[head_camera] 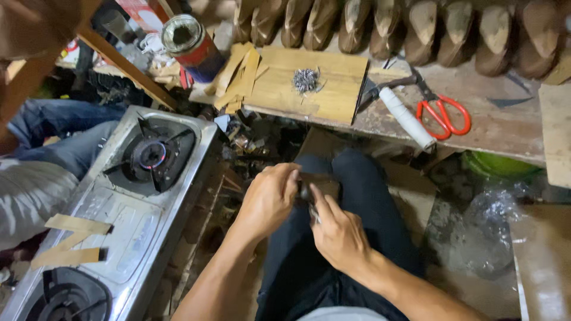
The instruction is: The person uses a hammer to drive nails along the edge of a shoe sole, securing it to the upper. They repeatedly reposition the shoe and tap the nails, then place the finished shoe on a shelf and pick up another shoe to continue the process.
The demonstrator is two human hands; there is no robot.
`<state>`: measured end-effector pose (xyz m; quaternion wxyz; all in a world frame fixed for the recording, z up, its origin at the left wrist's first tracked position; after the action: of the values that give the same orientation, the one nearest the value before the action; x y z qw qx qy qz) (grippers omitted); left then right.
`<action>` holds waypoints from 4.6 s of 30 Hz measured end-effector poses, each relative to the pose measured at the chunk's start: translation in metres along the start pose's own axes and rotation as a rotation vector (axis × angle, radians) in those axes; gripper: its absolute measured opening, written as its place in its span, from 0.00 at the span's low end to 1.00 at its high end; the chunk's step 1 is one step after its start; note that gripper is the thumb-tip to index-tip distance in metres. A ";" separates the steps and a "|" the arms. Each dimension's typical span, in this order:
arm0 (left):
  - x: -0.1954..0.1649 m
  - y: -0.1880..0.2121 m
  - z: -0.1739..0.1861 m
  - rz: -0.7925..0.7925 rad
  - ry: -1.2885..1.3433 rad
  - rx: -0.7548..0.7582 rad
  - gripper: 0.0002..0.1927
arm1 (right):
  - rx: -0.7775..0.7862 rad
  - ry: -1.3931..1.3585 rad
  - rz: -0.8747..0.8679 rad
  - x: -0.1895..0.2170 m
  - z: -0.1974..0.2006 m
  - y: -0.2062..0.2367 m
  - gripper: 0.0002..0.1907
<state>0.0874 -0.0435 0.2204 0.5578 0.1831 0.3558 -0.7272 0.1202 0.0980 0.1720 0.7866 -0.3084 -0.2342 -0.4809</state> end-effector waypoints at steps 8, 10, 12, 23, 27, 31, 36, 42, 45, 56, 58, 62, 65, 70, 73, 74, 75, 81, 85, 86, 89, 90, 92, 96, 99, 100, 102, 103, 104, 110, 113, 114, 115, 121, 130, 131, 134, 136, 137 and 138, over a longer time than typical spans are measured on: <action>0.069 0.030 0.019 0.303 0.517 -0.132 0.18 | 0.644 0.085 -0.007 -0.063 0.010 0.078 0.25; 0.074 0.025 0.016 0.176 0.629 -0.231 0.18 | 0.799 0.086 0.006 -0.083 -0.001 0.100 0.27; 0.086 0.023 -0.016 0.276 0.858 -0.159 0.20 | 0.725 0.111 -0.012 -0.099 -0.006 0.101 0.28; 0.094 0.003 -0.044 -0.049 0.394 0.000 0.38 | 0.759 0.208 -0.151 -0.080 0.002 0.038 0.28; 0.091 0.005 -0.037 -0.199 0.411 -0.104 0.34 | 0.597 0.210 -0.176 -0.069 0.035 -0.018 0.27; 0.094 0.005 -0.032 -0.210 0.391 -0.109 0.32 | 0.269 0.329 0.028 -0.074 0.072 -0.084 0.20; 0.094 0.005 -0.026 -0.176 0.344 -0.051 0.30 | -0.101 0.744 0.135 -0.110 0.100 -0.149 0.21; 0.084 0.005 -0.016 -0.175 0.372 -0.094 0.34 | -0.117 0.852 -0.078 -0.170 0.099 -0.198 0.31; 0.088 0.007 -0.017 -0.085 0.357 -0.187 0.36 | -0.062 0.887 -0.056 -0.160 0.096 -0.210 0.28; 0.123 0.019 -0.051 0.188 0.407 -0.249 0.42 | -0.253 -0.684 0.081 -0.027 0.092 -0.071 0.15; 0.124 0.020 -0.053 0.171 0.393 -0.250 0.41 | -0.011 -0.360 -0.048 -0.031 0.040 -0.068 0.15; 0.121 0.023 -0.054 0.092 0.408 -0.252 0.36 | 0.475 0.310 -0.296 -0.064 -0.031 -0.045 0.16; 0.114 0.023 -0.052 -0.005 0.337 -0.260 0.32 | 0.366 -0.522 -0.045 -0.029 -0.007 -0.038 0.14; 0.120 0.022 -0.042 0.073 0.323 -0.289 0.40 | 0.355 -0.801 -0.061 -0.022 0.000 -0.047 0.12; 0.124 0.021 -0.039 0.163 0.380 -0.262 0.40 | 0.524 0.032 -0.470 -0.063 -0.029 -0.052 0.12; 0.121 0.022 -0.037 0.158 0.364 -0.250 0.40 | 0.566 0.313 -0.604 -0.078 -0.025 -0.046 0.13; 0.119 0.018 -0.036 0.139 0.349 -0.253 0.40 | 0.578 0.084 -0.494 -0.066 -0.026 -0.051 0.12; 0.120 0.016 -0.030 0.139 0.344 -0.238 0.40 | 0.621 -0.819 0.022 -0.027 0.012 -0.037 0.11; 0.123 0.019 -0.029 0.157 0.347 -0.214 0.40 | 0.616 0.085 -0.158 -0.065 -0.032 -0.039 0.13; 0.122 0.020 -0.029 0.155 0.322 -0.198 0.39 | 0.594 0.117 -0.229 -0.069 -0.034 -0.040 0.12; 0.117 0.019 -0.027 0.132 0.267 -0.195 0.40 | 0.413 -0.254 -0.176 -0.045 -0.009 -0.043 0.11; 0.115 0.018 -0.025 0.120 0.266 -0.214 0.40 | 0.318 -0.472 -0.074 -0.031 0.009 -0.044 0.11; 0.113 0.015 -0.023 0.118 0.277 -0.223 0.41 | 0.090 -0.870 0.102 -0.017 0.043 -0.047 0.10; 0.113 0.012 -0.020 0.146 0.300 -0.189 0.40 | -0.040 -0.299 0.303 0.000 0.040 -0.055 0.08; 0.113 0.011 -0.018 0.152 0.298 -0.201 0.41 | 0.243 0.106 -0.004 -0.028 0.007 -0.058 0.11; 0.113 0.009 -0.019 0.142 0.297 -0.206 0.41 | 0.239 -0.030 -0.187 -0.045 0.009 -0.059 0.12; 0.112 0.006 -0.020 0.122 0.298 -0.213 0.41 | 0.145 -0.360 -0.258 -0.049 0.020 -0.055 0.13; 0.111 0.004 -0.021 0.104 0.305 -0.219 0.40 | 0.053 -0.527 -0.110 -0.037 0.031 -0.056 0.14; 0.112 0.003 -0.022 0.113 0.301 -0.219 0.41 | -0.017 -0.740 0.058 -0.025 0.044 -0.054 0.14; 0.118 0.004 -0.030 0.206 0.312 -0.156 0.42 | 0.274 0.101 -0.066 -0.029 0.007 -0.072 0.18; 0.117 0.002 -0.032 0.225 0.298 -0.124 0.43 | 0.051 -0.212 0.035 -0.020 0.043 -0.072 0.22; 0.115 0.000 -0.033 0.211 0.295 -0.126 0.43 | 0.127 -0.354 0.033 -0.021 0.040 -0.072 0.18; 0.114 -0.002 -0.032 0.195 0.281 -0.137 0.44 | 0.205 -0.502 0.041 -0.020 0.036 -0.070 0.13; 0.122 -0.012 -0.043 0.262 0.355 -0.062 0.42 | 0.179 -0.107 -0.013 -0.041 0.011 -0.080 0.21; 0.135 -0.033 -0.037 0.273 0.391 -0.047 0.41 | 0.090 -0.256 0.197 -0.012 0.029 -0.088 0.22; 0.136 -0.034 -0.036 0.282 0.420 -0.053 0.41 | 0.140 -0.119 0.096 -0.018 0.017 -0.094 0.22; 0.137 -0.034 -0.036 0.300 0.469 -0.057 0.40 | 0.230 -0.038 -0.003 -0.022 0.003 -0.101 0.23; 0.134 -0.035 -0.033 0.261 0.414 -0.065 0.40 | 0.149 -0.155 0.141 -0.006 0.013 -0.101 0.23; 0.136 -0.035 -0.035 0.285 0.438 -0.059 0.40 | 0.118 -0.221 0.193 -0.001 0.018 -0.101 0.23; 0.138 -0.034 -0.034 0.305 0.451 -0.061 0.39 | 0.074 -0.286 0.245 0.004 0.024 -0.100 0.23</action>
<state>0.0082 -0.1084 0.1163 0.5729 0.3749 0.4610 -0.5646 0.0301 0.0777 0.2175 0.8087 -0.3708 -0.3220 -0.3237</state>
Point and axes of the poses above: each hand's wrist, its own y-axis away from the middle knuckle, its own z-axis out of the back of the hand, x = y × z, the point moved 9 cm from there along -y, towards the middle knuckle, and after that the axes turned 8 degrees about -z, right-handed, at the moved point
